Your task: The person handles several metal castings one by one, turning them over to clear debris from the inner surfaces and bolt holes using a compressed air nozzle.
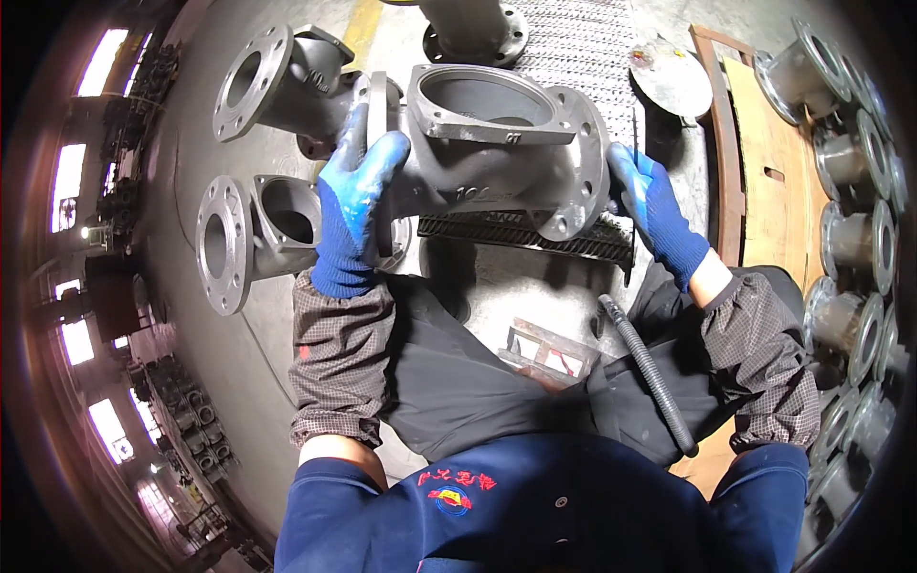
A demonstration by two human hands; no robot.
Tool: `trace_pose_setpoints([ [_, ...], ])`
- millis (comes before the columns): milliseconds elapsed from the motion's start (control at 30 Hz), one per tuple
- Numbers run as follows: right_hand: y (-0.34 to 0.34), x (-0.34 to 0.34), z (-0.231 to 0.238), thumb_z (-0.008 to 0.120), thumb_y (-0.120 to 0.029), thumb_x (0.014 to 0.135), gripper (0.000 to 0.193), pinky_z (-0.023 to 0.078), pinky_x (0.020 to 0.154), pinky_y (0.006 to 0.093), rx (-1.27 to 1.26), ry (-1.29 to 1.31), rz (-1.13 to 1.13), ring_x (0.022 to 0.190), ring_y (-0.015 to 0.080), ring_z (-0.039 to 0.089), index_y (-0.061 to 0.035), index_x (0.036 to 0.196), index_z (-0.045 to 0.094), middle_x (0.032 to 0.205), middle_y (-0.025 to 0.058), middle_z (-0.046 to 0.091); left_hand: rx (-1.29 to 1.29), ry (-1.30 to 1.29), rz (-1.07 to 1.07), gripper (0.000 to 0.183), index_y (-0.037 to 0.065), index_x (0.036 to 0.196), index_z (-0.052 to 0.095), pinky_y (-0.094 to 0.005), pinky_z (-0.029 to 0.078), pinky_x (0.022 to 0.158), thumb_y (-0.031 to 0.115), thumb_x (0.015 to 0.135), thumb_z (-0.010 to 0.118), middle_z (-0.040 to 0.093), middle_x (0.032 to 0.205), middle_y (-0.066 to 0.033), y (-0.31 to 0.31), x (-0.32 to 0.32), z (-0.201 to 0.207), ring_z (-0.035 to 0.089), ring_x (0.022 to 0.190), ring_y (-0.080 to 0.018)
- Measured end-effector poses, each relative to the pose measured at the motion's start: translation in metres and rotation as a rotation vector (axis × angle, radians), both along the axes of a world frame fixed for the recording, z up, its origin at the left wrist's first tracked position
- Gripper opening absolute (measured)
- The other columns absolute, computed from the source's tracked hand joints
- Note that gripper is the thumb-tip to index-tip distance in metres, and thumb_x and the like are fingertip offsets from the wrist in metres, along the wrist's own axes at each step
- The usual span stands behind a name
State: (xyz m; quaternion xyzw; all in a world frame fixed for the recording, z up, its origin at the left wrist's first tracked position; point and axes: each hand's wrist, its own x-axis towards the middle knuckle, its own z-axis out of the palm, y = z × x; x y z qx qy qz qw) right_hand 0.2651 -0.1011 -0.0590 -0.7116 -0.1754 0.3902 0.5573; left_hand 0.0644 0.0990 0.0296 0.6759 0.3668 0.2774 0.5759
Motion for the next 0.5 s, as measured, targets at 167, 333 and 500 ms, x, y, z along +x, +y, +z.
trace_pose_setpoints([
  [167, 0.003, -0.017, -0.017, 0.042, -0.041, 0.095, 0.042, 0.039, 0.049, 0.023, 0.02, 0.283, -0.085, 0.053, 0.0088, 0.046, -0.0038, 0.094, 0.061, 0.067, 0.0017, 0.055, 0.108, -0.027, -0.082, 0.046, -0.005, 0.119, 0.053, -0.0223, 0.043, 0.071, 0.022, 0.083, 0.062, 0.055, 0.088, -0.0013, 0.01, -0.009, -0.005, 0.05, 0.079, -0.008],
  [333, 0.008, -0.022, -0.013, 0.04, -0.041, 0.095, 0.045, 0.038, 0.05, 0.0238, -0.05, 0.168, -0.109, 0.052, 0.0083, 0.045, -0.0015, 0.089, 0.061, 0.066, 0.0017, 0.054, 0.216, -0.038, -0.107, 0.032, -0.001, 0.11, 0.059, -0.0248, 0.043, 0.079, 0.021, 0.086, 0.059, 0.057, 0.093, -0.0031, 0.011, -0.022, -0.015, 0.052, 0.087, -0.0119],
  [500, 0.0, -0.023, -0.011, 0.043, -0.037, 0.093, 0.044, 0.04, 0.052, 0.027, -0.045, 0.082, -0.016, 0.055, 0.011, 0.048, 0.0015, 0.081, 0.06, 0.062, 0.003, 0.054, 0.904, 0.15, -0.21, 0.037, -0.004, 0.119, 0.053, -0.0339, 0.049, 0.086, -0.003, 0.082, 0.056, 0.061, 0.108, -0.0213, 0.016, -0.043, -0.021, 0.062, 0.099, -0.0289],
])
